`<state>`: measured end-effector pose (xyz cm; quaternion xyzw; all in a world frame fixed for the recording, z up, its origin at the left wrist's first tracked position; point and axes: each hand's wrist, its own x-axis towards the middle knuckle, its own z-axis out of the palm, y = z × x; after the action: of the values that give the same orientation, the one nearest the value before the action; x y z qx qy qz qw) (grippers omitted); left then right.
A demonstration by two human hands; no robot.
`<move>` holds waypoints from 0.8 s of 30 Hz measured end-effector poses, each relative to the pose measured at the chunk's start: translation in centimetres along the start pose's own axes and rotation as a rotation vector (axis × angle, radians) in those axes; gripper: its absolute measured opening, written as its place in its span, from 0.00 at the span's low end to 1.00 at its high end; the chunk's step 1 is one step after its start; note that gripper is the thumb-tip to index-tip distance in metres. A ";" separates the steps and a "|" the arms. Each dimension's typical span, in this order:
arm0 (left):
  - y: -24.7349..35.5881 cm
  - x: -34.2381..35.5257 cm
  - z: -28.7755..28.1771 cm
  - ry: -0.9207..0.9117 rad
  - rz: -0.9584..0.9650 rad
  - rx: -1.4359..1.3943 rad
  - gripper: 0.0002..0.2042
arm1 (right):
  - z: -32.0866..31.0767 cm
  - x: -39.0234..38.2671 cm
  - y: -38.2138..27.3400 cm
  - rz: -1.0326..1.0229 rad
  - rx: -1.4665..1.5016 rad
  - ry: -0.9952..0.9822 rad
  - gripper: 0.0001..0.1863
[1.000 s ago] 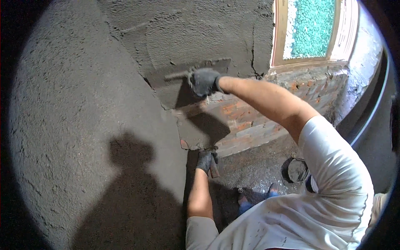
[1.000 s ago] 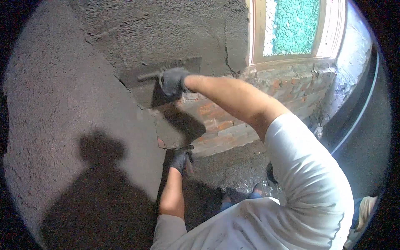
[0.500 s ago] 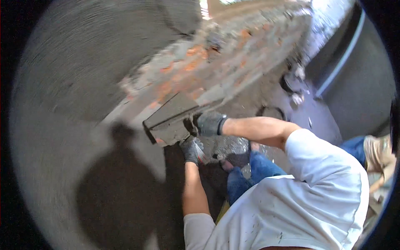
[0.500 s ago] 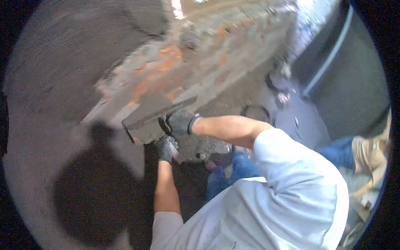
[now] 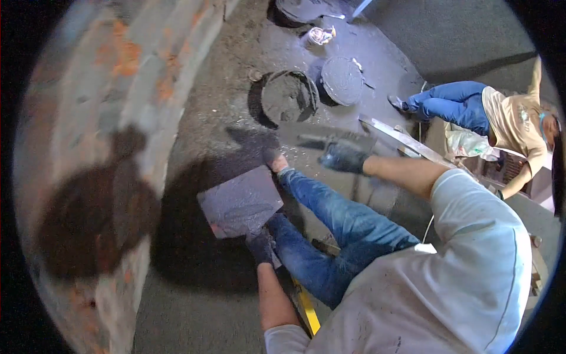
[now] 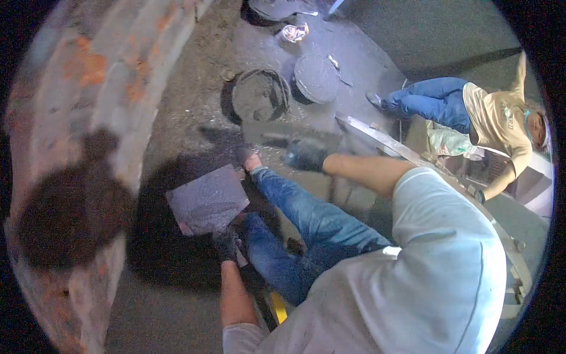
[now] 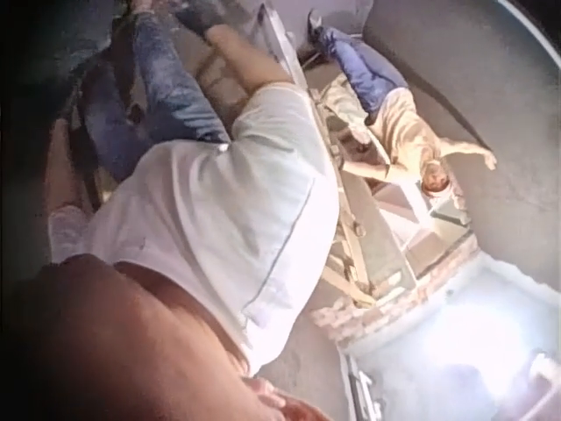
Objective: Applying and smoothing mortar onto a brick wall using a trowel and a hawk.
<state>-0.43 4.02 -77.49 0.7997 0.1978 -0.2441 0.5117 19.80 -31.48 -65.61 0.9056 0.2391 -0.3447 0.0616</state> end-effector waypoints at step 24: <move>-7.9 31.4 19.4 -0.307 0.511 0.227 0.23 | 7.1 28.2 11.3 -0.146 -0.098 -0.034 0.14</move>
<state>16.64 -8.50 -108.77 0.8292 -0.1173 -0.2461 0.4880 39.22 -32.38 -90.02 0.8757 0.3198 -0.3517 0.0846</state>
